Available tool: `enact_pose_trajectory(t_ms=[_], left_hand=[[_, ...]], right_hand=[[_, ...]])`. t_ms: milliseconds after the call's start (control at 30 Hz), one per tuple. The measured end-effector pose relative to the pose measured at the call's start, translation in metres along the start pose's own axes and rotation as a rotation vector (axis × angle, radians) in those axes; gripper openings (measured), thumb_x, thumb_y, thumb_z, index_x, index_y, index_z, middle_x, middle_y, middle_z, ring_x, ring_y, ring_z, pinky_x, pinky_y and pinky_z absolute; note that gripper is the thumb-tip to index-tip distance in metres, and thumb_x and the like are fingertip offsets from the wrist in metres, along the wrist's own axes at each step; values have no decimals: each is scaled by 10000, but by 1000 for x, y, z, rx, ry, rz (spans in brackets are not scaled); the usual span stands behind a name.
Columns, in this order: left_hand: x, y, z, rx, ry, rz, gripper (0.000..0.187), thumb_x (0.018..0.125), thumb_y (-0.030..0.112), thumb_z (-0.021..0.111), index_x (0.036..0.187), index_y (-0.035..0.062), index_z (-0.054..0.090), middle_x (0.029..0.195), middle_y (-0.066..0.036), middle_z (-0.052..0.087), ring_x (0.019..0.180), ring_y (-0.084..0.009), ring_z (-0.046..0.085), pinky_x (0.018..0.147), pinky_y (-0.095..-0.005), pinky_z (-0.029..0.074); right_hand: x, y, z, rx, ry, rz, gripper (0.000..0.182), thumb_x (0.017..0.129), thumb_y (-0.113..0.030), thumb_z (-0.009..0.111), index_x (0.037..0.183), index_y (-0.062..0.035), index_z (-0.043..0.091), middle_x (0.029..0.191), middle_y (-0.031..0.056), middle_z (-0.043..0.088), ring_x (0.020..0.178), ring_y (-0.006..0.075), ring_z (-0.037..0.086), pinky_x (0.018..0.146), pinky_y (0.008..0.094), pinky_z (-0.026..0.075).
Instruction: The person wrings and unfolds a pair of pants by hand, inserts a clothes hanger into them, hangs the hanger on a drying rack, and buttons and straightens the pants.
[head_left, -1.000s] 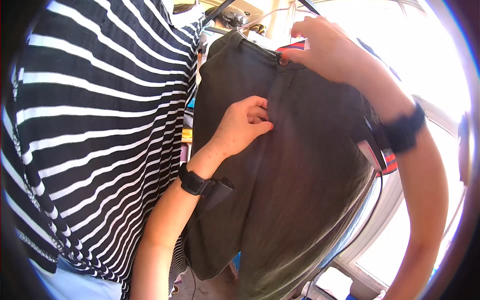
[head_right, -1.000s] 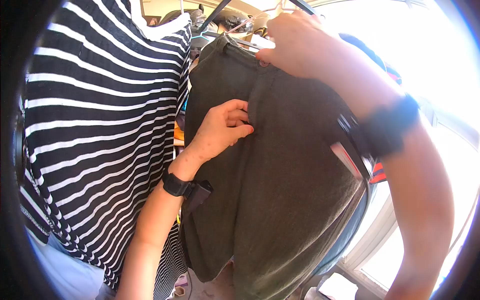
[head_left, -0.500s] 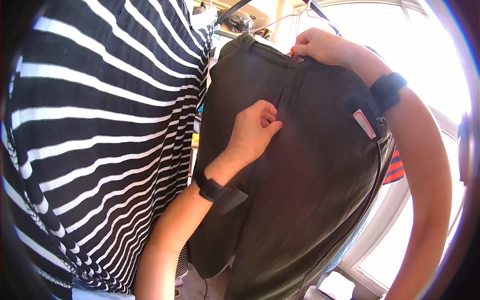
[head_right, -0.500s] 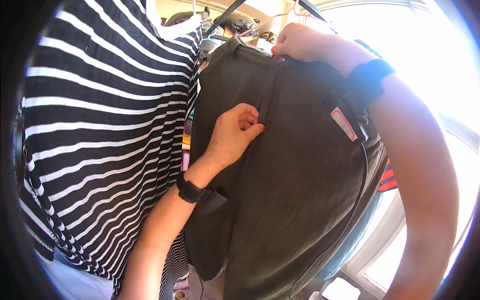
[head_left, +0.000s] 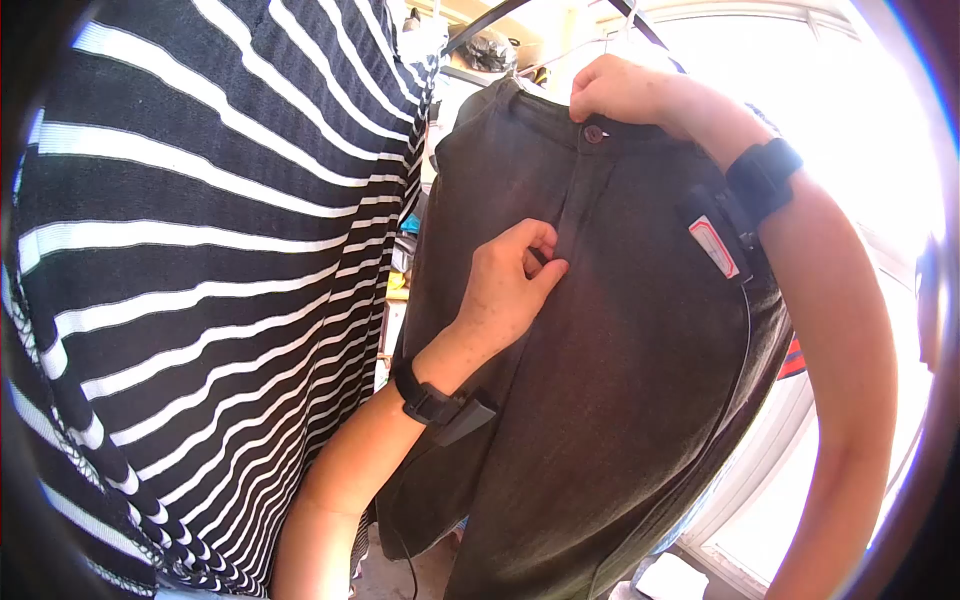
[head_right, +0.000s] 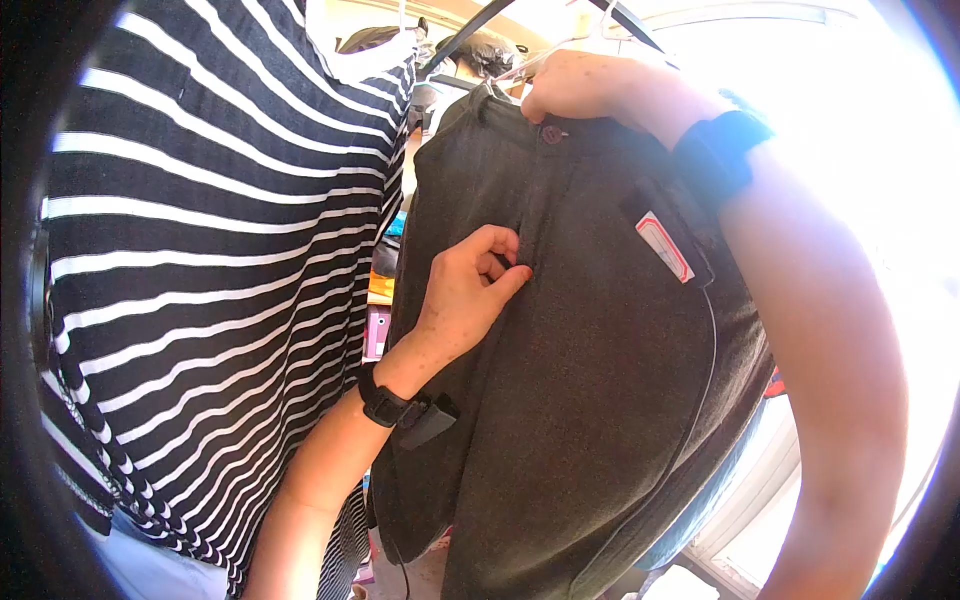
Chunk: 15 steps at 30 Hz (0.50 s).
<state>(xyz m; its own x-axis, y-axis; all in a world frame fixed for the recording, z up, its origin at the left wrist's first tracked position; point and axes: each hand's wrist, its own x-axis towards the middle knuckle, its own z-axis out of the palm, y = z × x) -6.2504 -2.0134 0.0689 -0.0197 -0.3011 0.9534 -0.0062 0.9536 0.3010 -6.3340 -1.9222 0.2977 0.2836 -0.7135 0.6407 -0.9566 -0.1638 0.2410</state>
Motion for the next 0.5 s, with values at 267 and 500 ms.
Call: enact_pose_trajectory(t_ms=[267, 500], left_hand=[[2, -2, -4, 98, 9, 34, 158, 875, 50, 723, 992, -18, 642, 797, -73, 696, 703, -104, 665, 632, -255, 510], [12, -15, -5, -9, 0, -61, 184, 877, 38, 723, 1021, -13, 619, 813, -52, 677, 694, -87, 646, 603, -239, 510]], right_hand=[[4, 16, -5, -300, 73, -223, 248, 836, -245, 628, 934, -23, 676, 937, 142, 649, 928, 249, 596, 830, 388, 457], [8, 25, 3, -147, 177, -210, 283, 878, -304, 682, 936, -28, 675, 876, 114, 669, 843, 243, 613, 790, 390, 471]])
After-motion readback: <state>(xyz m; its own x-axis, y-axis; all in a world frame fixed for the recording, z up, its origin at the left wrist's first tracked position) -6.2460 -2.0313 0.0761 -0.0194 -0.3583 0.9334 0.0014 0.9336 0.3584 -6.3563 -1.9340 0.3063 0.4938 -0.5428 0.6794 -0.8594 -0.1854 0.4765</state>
